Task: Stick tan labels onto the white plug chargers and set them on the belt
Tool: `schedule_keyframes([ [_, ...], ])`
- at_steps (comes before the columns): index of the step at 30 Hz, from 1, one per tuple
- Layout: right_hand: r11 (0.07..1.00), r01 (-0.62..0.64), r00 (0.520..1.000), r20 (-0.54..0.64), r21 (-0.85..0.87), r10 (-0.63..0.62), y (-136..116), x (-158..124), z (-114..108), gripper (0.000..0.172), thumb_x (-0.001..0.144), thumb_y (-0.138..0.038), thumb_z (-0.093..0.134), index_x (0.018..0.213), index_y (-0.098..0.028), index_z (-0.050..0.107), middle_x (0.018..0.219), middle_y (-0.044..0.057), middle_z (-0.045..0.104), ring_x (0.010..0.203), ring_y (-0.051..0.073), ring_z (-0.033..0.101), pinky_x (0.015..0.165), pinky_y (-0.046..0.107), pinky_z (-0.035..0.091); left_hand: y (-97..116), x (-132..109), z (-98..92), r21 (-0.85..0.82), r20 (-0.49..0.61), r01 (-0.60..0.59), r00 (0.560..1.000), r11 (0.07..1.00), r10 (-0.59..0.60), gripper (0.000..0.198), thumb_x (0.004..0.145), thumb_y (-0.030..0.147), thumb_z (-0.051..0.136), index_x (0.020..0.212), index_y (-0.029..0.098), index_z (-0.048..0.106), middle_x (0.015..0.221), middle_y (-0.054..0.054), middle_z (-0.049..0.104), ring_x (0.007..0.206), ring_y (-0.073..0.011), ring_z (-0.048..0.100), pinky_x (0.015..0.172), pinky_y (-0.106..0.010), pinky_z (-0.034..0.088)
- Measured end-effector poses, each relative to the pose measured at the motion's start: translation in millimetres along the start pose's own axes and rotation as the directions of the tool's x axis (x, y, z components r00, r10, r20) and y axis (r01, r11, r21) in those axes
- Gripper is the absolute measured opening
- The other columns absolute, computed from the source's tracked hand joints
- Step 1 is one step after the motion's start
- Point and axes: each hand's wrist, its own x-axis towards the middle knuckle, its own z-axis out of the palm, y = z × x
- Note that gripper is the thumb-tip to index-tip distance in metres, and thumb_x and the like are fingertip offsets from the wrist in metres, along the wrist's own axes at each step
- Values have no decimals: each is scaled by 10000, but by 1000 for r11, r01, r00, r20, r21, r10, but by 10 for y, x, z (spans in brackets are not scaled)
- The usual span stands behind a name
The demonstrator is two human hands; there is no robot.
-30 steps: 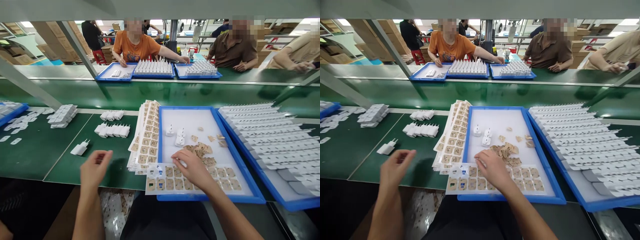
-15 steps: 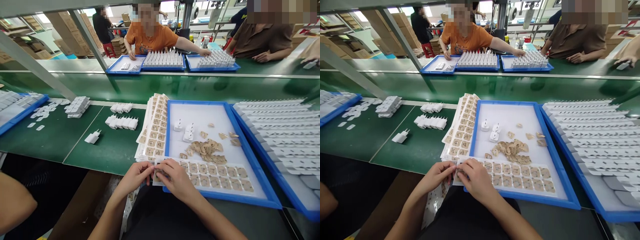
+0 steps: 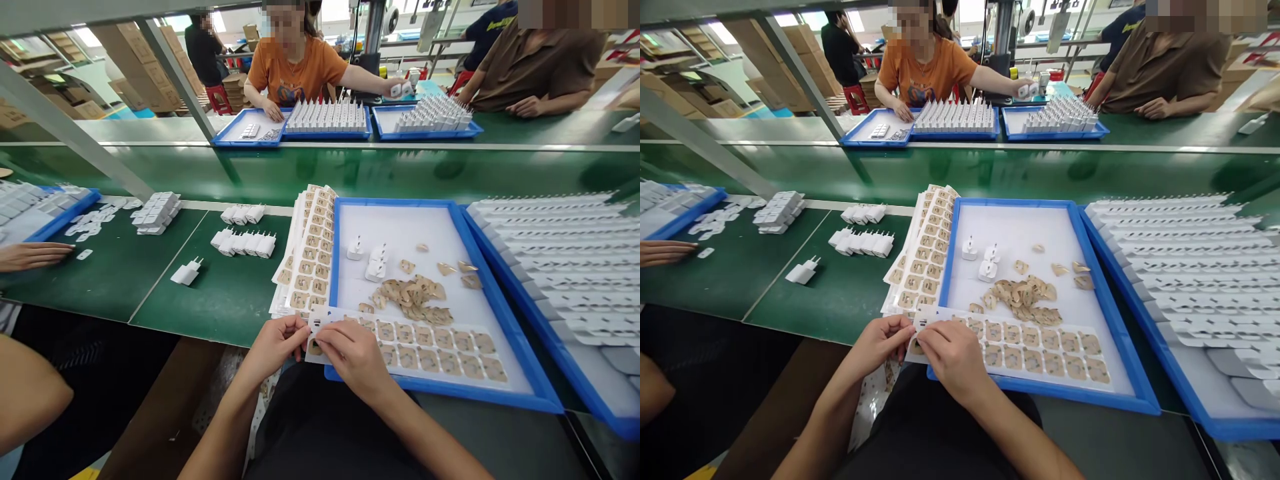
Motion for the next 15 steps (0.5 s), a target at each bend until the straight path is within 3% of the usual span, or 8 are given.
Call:
schedule_keyframes([
  [6, 955, -126, 991, -20, 268, 136, 52, -92, -464, 79, 925, -176, 677, 898, -230, 728, 909, 56, 755, 864, 188, 737, 775, 297, 600, 92, -96, -84, 309, -96, 72, 994, 948, -44, 398, 879, 546, 619, 722, 182, 662, 559, 8, 631, 479, -146, 555, 533, -246, 420],
  [8, 949, -163, 980, -65, 270, 187, 102, -130, -605, 86, 925, -186, 675, 883, -234, 733, 889, 54, 764, 849, 194, 745, 764, 304, 607, 195, -99, -114, 478, -166, 56, 986, 876, 28, 450, 890, 574, 609, 650, 195, 641, 517, 11, 602, 477, -150, 542, 522, -246, 382],
  [10, 947, -181, 972, -96, 266, 213, 146, -166, -696, 92, 928, -193, 671, 885, -234, 740, 850, 47, 776, 808, 198, 749, 737, 310, 611, 353, -25, -104, 624, -208, -20, 960, 782, 190, 455, 902, 578, 611, 641, 206, 634, 535, 12, 616, 501, -151, 559, 525, -246, 370],
  [12, 946, -196, 965, -120, 260, 233, 178, -198, -739, 93, 928, -207, 675, 871, -233, 744, 813, 42, 779, 768, 199, 746, 709, 314, 608, 546, 153, -23, 731, -141, -206, 887, 650, 440, 334, 922, 519, 626, 776, 223, 681, 653, 10, 685, 588, -161, 620, 569, -245, 425],
  [13, 945, -208, 960, -129, 253, 247, 190, -214, -748, 95, 928, -213, 677, 862, -231, 744, 805, 41, 780, 760, 201, 744, 704, 317, 606, 641, 281, 47, 771, -52, -327, 823, 546, 565, 243, 928, 464, 641, 882, 233, 697, 752, -1, 724, 669, -175, 662, 624, -253, 474],
  [15, 945, -224, 953, -146, 239, 264, 208, -243, -751, 98, 927, -223, 681, 853, -229, 745, 797, 42, 781, 758, 204, 741, 708, 323, 603, 800, 592, 229, 799, 217, -555, 623, 229, 752, 177, 919, 315, 675, 1078, 238, 688, 1052, -60, 757, 980, -242, 704, 848, -333, 550],
])
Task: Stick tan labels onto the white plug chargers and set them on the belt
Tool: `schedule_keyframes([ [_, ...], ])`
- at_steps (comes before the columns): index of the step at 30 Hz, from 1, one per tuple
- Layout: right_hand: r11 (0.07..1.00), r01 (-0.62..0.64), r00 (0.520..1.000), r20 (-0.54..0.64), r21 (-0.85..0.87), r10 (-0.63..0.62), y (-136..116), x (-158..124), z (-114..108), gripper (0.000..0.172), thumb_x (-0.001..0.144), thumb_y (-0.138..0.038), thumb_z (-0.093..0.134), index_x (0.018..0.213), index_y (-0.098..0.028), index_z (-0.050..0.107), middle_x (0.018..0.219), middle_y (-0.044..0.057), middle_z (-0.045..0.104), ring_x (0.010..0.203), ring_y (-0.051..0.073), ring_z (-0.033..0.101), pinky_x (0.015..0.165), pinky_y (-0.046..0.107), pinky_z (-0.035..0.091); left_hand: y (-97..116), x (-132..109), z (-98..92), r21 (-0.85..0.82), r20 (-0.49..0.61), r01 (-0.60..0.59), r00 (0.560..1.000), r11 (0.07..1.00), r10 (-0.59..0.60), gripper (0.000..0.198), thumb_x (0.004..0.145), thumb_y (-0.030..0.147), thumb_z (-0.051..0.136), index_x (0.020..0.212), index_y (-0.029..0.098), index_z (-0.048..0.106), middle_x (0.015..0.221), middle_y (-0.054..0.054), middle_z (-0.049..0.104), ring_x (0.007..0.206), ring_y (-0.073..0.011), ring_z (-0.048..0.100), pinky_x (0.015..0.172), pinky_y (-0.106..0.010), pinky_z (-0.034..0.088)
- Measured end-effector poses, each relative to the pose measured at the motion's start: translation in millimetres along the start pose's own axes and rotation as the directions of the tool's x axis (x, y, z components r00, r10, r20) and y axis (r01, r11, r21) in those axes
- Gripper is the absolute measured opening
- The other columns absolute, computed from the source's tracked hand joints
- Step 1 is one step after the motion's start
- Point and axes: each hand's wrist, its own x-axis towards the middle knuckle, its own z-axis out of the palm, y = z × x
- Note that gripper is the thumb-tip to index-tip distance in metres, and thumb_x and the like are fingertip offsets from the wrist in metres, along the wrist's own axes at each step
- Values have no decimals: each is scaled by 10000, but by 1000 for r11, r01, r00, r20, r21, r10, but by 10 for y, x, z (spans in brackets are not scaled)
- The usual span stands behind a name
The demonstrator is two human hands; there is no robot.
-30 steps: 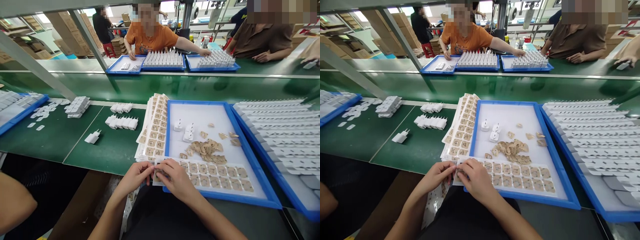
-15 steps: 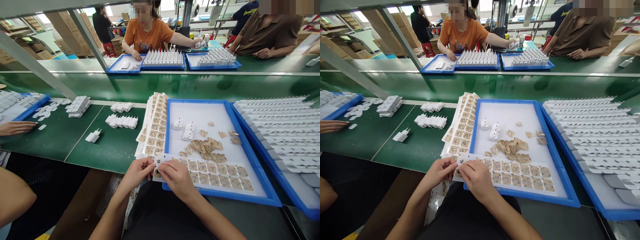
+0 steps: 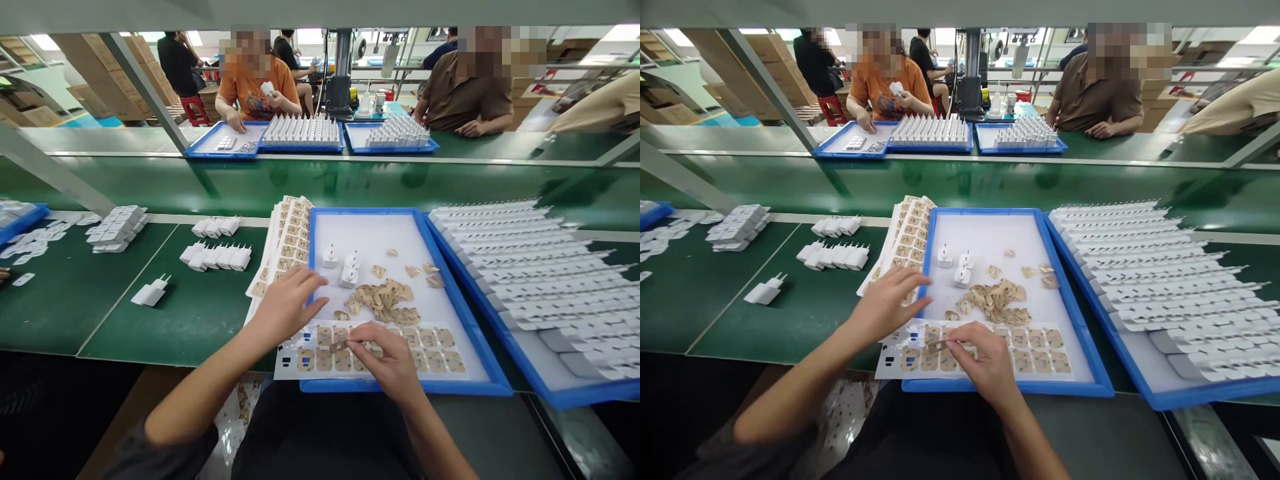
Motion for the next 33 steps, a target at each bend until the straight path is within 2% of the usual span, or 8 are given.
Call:
schedule_keyframes([
  [3, 1000, 2, 1000, -26, -11, -2, 29, -32, -11, 82, 919, -215, 689, 863, -226, 748, 792, 37, 781, 752, 199, 739, 715, 318, 598, -12, 454, 365, 220, 79, -411, 911, 885, 404, 326, 892, 122, 663, 1201, 227, 648, 1479, -133, 577, 1369, -343, 539, 1110, -518, 453],
  [7, 1000, -16, 999, -29, -13, 15, 66, -69, -32, 82, 922, -222, 680, 866, -219, 740, 791, 40, 772, 736, 192, 723, 684, 306, 582, -48, 738, 693, 296, 201, -545, 838, 784, 507, 162, 927, 89, 613, 1058, 173, 656, 1568, -151, 485, 1453, -306, 464, 1205, -519, 357],
  [10, 999, -44, 998, -40, -6, 44, 97, -96, -49, 102, 932, -255, 666, 864, -215, 732, 778, 47, 754, 731, 196, 704, 685, 319, 572, -53, 718, 646, 216, 176, -467, 883, 858, 436, 206, 903, 58, 628, 1071, 175, 655, 1448, -145, 603, 1378, -282, 537, 1137, -476, 429],
  [14, 987, -112, 988, -93, 119, 123, 131, -99, -75, 102, 941, -280, 656, 894, -219, 722, 800, 42, 729, 746, 181, 691, 687, 292, 568, -33, 439, 350, -233, 36, -77, 996, 969, 88, 321, 869, 248, 749, 1169, 208, 642, 1201, -121, 708, 1130, -280, 657, 957, -430, 540],
  [18, 948, -123, 984, -84, 294, 154, 68, -5, -60, 65, 941, -268, 661, 917, -233, 710, 809, 25, 697, 732, 155, 665, 670, 256, 556, 29, -2, 206, -741, 86, 219, 969, 635, -233, 384, 841, 339, 786, 1164, 217, 617, 1096, -98, 707, 989, -228, 695, 867, -350, 571],
  [23, 865, -156, 987, 39, 477, 156, -126, 132, 102, 43, 929, -271, 685, 920, -241, 713, 811, 12, 672, 726, 141, 639, 671, 250, 530, 195, -403, 363, -900, 146, 285, 910, 329, -388, 403, 812, 278, 822, 1072, 230, 518, 1200, -94, 694, 1094, -224, 696, 943, -362, 560],
  [28, 833, -226, 972, 62, 506, 226, -185, 177, 270, 42, 924, -278, 697, 914, -243, 717, 835, 10, 690, 765, 142, 649, 715, 248, 522, 303, -553, 460, -846, -24, 197, 914, 495, -405, 386, 843, 218, 782, 1114, 262, 511, 1255, -73, 641, 1200, -217, 643, 1035, -400, 541],
  [33, 836, -210, 964, -33, 506, 262, -179, 215, 275, 30, 903, -261, 712, 881, -253, 730, 798, -7, 696, 738, 125, 653, 684, 209, 523, 276, -629, 399, -801, -18, 172, 951, 574, -310, 508, 921, 202, 672, 1382, 330, 502, 1312, -87, 583, 1246, -232, 599, 1030, -402, 563],
])
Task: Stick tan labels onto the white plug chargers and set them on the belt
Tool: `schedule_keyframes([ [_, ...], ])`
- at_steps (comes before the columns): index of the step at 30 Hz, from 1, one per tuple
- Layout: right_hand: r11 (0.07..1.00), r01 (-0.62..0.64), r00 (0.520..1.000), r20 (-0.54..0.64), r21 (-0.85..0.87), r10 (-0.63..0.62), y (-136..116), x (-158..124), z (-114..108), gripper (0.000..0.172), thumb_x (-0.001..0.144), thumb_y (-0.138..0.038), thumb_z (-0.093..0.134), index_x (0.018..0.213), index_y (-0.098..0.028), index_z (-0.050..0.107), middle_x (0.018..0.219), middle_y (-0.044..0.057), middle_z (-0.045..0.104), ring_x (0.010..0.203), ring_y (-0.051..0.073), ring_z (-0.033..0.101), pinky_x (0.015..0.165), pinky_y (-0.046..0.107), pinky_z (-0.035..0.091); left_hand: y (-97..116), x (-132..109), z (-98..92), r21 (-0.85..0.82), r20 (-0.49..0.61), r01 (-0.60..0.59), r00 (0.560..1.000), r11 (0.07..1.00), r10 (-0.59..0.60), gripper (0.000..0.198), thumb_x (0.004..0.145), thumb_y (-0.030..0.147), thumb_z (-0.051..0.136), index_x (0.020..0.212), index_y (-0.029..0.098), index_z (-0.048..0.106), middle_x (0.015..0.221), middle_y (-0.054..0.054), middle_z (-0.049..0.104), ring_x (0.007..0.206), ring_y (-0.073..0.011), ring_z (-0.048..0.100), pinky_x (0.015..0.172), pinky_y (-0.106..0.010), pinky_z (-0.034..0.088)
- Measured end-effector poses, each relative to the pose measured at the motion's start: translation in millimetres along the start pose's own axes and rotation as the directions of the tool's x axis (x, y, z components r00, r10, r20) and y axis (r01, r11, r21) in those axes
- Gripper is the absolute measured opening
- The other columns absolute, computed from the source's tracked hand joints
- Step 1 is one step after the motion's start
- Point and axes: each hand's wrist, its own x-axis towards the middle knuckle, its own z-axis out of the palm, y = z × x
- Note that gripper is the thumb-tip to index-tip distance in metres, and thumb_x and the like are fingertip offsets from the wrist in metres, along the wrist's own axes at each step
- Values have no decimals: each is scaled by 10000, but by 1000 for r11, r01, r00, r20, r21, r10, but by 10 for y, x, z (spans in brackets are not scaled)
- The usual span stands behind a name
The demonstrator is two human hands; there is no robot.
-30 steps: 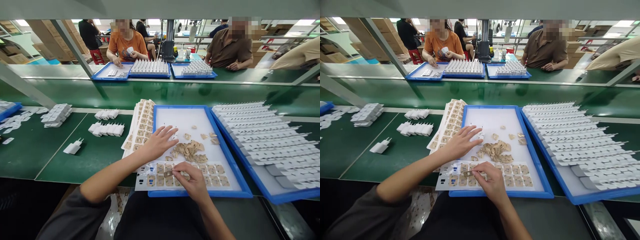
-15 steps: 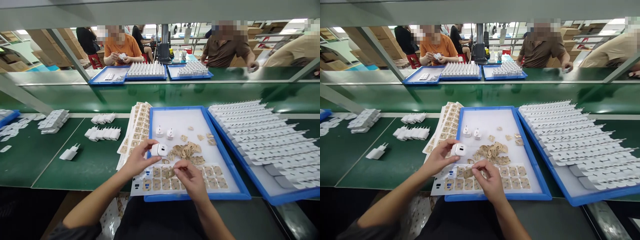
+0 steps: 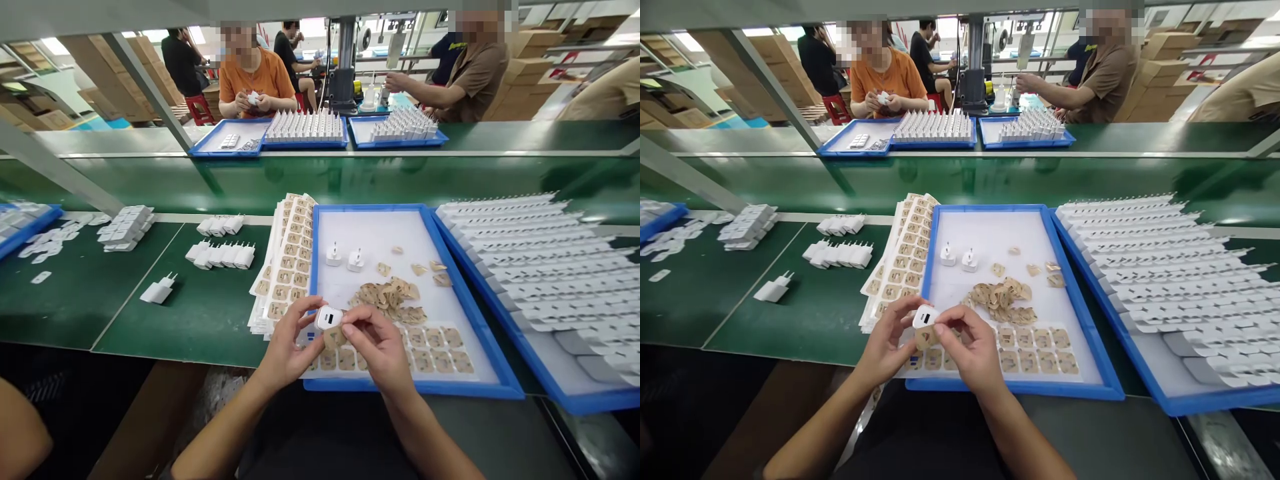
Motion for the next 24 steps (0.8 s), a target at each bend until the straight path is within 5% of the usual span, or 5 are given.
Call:
schedule_keyframes([
  [9, 1000, -3, 992, -124, -30, -1, -12, 18, 53, 31, 888, -278, 737, 885, -247, 744, 823, 7, 704, 794, 140, 664, 750, 232, 546, 112, 19, -21, 283, -70, -176, 977, 943, 203, 446, 860, 194, 762, 1275, 290, 627, 1153, -52, 633, 1090, -198, 644, 946, -329, 565],
  [24, 997, 4, 994, -108, -75, -12, -50, 22, 91, 25, 894, -270, 728, 886, -251, 743, 812, 7, 719, 777, 148, 686, 723, 243, 571, 192, 56, -37, 335, -51, -193, 974, 922, 222, 422, 851, 163, 760, 1238, 280, 640, 1128, -51, 640, 1070, -201, 666, 911, -323, 580],
])
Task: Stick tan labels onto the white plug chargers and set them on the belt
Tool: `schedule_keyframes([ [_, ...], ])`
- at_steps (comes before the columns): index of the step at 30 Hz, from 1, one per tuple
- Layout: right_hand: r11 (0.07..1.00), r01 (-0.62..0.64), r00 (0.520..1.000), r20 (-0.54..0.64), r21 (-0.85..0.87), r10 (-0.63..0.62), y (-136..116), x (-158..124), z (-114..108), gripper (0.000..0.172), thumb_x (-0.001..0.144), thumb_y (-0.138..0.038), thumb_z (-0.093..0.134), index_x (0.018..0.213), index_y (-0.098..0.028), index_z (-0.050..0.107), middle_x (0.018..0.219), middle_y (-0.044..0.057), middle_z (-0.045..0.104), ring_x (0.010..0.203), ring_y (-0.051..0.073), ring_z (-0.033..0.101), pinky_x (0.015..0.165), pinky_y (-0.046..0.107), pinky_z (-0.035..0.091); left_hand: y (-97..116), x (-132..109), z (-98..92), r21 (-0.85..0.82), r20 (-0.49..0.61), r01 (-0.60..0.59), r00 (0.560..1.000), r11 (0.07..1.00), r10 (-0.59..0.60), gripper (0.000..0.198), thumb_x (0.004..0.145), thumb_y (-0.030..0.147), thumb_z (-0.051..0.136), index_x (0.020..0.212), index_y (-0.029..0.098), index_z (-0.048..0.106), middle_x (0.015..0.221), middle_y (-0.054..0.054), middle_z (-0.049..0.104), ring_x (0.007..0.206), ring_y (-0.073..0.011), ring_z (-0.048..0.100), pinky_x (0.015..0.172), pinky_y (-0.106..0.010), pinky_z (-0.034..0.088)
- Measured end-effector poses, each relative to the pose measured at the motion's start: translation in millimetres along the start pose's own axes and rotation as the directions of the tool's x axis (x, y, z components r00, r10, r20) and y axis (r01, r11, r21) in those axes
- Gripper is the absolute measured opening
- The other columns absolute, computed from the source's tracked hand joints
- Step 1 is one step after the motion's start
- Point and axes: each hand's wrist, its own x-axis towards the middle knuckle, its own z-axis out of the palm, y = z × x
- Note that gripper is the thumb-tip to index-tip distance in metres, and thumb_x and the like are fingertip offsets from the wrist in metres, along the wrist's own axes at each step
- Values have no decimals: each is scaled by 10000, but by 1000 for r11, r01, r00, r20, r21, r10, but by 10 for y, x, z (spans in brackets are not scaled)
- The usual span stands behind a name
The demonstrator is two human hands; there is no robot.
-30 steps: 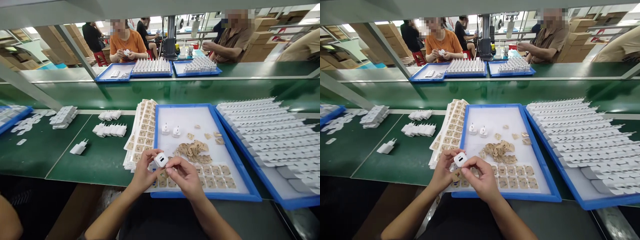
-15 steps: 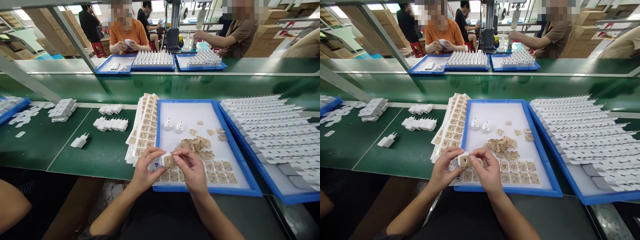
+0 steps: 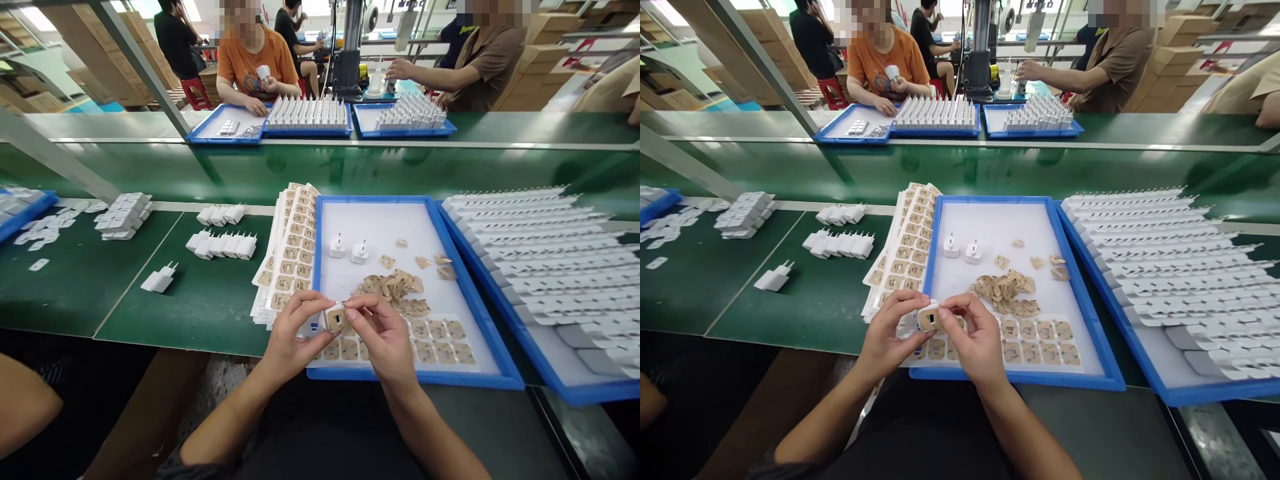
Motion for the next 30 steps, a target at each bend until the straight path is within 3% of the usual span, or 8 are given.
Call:
schedule_keyframes([
  [20, 992, 49, 998, -33, -120, -53, 66, -12, 90, 38, 898, -259, 724, 876, -235, 705, 792, 8, 688, 757, 147, 665, 686, 263, 577, -20, -13, 5, 58, -10, -18, 1000, 998, 19, 380, 879, 170, 728, 1234, 257, 624, 1128, -60, 641, 1057, -201, 673, 903, -334, 587],
  [26, 951, 128, 990, -21, -281, -140, 91, -34, 108, 28, 914, -216, 697, 915, -241, 683, 834, 4, 648, 754, 139, 633, 687, 270, 568, -2, -19, 9, 73, -24, -17, 1000, 997, 18, 387, 867, 132, 720, 1223, 250, 627, 1139, -65, 640, 1076, -206, 672, 912, -330, 588],
  [30, 944, 145, 988, -5, -295, -153, 69, -32, 132, 147, 895, -217, 706, 1035, -254, 678, 974, 28, 600, 820, 140, 623, 640, 238, 578, -6, -29, 26, 83, -79, -16, 997, 996, 22, 366, 860, 128, 727, 1193, 247, 635, 1128, -61, 643, 1064, -202, 673, 925, -344, 586],
])
